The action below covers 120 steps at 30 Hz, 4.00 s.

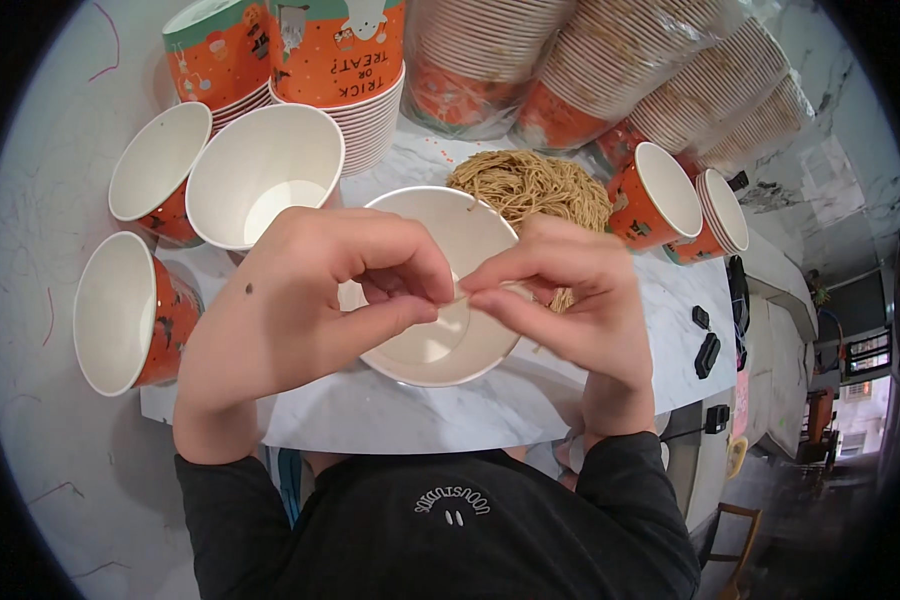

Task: Threading decorative string through pre-punched holes in themed paper bowls.

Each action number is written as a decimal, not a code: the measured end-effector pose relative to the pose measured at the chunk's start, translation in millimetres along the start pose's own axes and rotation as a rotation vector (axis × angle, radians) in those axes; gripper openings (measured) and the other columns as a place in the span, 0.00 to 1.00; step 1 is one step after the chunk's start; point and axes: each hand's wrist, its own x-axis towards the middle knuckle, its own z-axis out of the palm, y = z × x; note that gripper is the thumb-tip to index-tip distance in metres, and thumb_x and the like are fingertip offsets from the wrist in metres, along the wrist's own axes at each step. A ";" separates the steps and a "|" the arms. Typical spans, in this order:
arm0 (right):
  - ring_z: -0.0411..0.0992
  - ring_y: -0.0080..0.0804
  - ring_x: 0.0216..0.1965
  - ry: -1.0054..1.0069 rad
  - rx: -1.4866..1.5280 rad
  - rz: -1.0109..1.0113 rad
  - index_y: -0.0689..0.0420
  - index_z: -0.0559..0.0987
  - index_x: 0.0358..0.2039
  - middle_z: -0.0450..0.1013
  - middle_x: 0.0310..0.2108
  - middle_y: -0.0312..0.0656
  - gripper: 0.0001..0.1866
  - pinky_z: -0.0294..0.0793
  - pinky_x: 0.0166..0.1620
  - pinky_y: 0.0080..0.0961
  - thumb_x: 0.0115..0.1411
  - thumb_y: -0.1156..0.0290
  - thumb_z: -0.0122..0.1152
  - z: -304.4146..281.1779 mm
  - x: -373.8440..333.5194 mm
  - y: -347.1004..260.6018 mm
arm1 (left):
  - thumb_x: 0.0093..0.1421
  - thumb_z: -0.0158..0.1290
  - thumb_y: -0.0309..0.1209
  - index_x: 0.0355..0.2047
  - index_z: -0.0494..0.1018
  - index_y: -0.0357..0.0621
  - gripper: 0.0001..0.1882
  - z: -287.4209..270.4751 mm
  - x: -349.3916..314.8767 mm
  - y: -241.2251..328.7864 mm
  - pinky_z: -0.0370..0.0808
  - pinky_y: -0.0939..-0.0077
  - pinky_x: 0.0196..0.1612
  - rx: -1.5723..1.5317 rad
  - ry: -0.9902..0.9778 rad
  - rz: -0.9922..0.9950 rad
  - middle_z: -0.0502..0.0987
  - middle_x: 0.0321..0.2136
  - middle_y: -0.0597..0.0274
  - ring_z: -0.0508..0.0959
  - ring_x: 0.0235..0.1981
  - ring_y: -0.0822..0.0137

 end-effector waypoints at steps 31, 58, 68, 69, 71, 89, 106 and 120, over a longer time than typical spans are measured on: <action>0.78 0.36 0.28 0.246 -0.464 -0.402 0.57 0.80 0.35 0.76 0.31 0.39 0.12 0.77 0.29 0.28 0.50 0.80 0.71 12.0 -2.4 10.6 | 0.59 0.58 0.18 0.60 0.70 0.26 0.27 -1.2 19.2 -25.5 0.79 0.83 0.49 -0.777 -0.140 -0.277 0.82 0.49 0.49 0.82 0.45 0.73; 0.78 0.34 0.29 0.185 -0.579 -0.413 0.59 0.81 0.35 0.77 0.33 0.38 0.10 0.78 0.29 0.28 0.50 0.78 0.71 15.9 -1.4 19.9 | 0.61 0.60 0.22 0.47 0.80 0.30 0.14 11.5 25.8 -31.6 0.77 0.89 0.38 -0.573 0.052 -0.329 0.83 0.36 0.62 0.79 0.34 0.82; 0.77 0.29 0.29 0.131 -0.680 -0.035 0.59 0.84 0.36 0.77 0.29 0.37 0.12 0.76 0.31 0.24 0.50 0.84 0.67 -3.5 -8.5 6.7 | 0.60 0.59 0.19 0.47 0.80 0.34 0.14 34.0 20.8 -24.6 0.75 0.88 0.39 -0.367 0.212 -0.185 0.82 0.34 0.66 0.78 0.33 0.82; 0.77 0.29 0.29 0.131 -0.680 -0.036 0.59 0.84 0.36 0.77 0.29 0.37 0.12 0.76 0.31 0.24 0.50 0.84 0.67 -1.5 -9.1 5.1 | 0.60 0.59 0.19 0.46 0.80 0.35 0.13 38.6 20.7 -22.9 0.75 0.86 0.40 -0.315 0.263 -0.126 0.82 0.34 0.66 0.79 0.35 0.81; 0.78 0.25 0.32 0.253 -0.282 0.006 0.62 0.84 0.38 0.79 0.31 0.39 0.12 0.76 0.35 0.21 0.52 0.85 0.64 2.9 -8.9 2.0 | 0.60 0.59 0.19 0.44 0.80 0.35 0.12 48.5 19.7 -19.8 0.75 0.84 0.42 -0.220 0.331 -0.057 0.82 0.34 0.66 0.80 0.36 0.79; 0.81 0.35 0.33 0.193 -0.345 -0.128 0.60 0.84 0.40 0.80 0.36 0.42 0.11 0.79 0.34 0.25 0.55 0.83 0.67 5.3 -16.8 -7.9 | 0.58 0.62 0.23 0.46 0.75 0.39 0.16 42.5 15.0 -9.2 0.70 0.80 0.45 0.093 0.388 0.175 0.80 0.41 0.64 0.78 0.41 0.74; 0.82 0.34 0.36 0.122 -0.159 -0.056 0.62 0.84 0.35 0.81 0.34 0.43 0.07 0.80 0.39 0.26 0.54 0.82 0.66 3.6 8.3 33.9 | 0.70 0.52 0.32 0.36 0.74 0.39 0.09 29.4 29.3 -35.2 0.72 0.83 0.38 -0.507 0.305 -0.160 0.78 0.32 0.68 0.75 0.31 0.79; 0.78 0.21 0.40 0.082 0.677 0.340 0.65 0.81 0.38 0.80 0.36 0.38 0.06 0.77 0.45 0.18 0.62 0.77 0.66 10.4 15.5 31.3 | 0.64 0.58 0.29 0.35 0.75 0.38 0.07 29.9 23.3 -29.8 0.66 0.81 0.26 -0.242 0.317 -0.250 0.73 0.24 0.69 0.70 0.22 0.79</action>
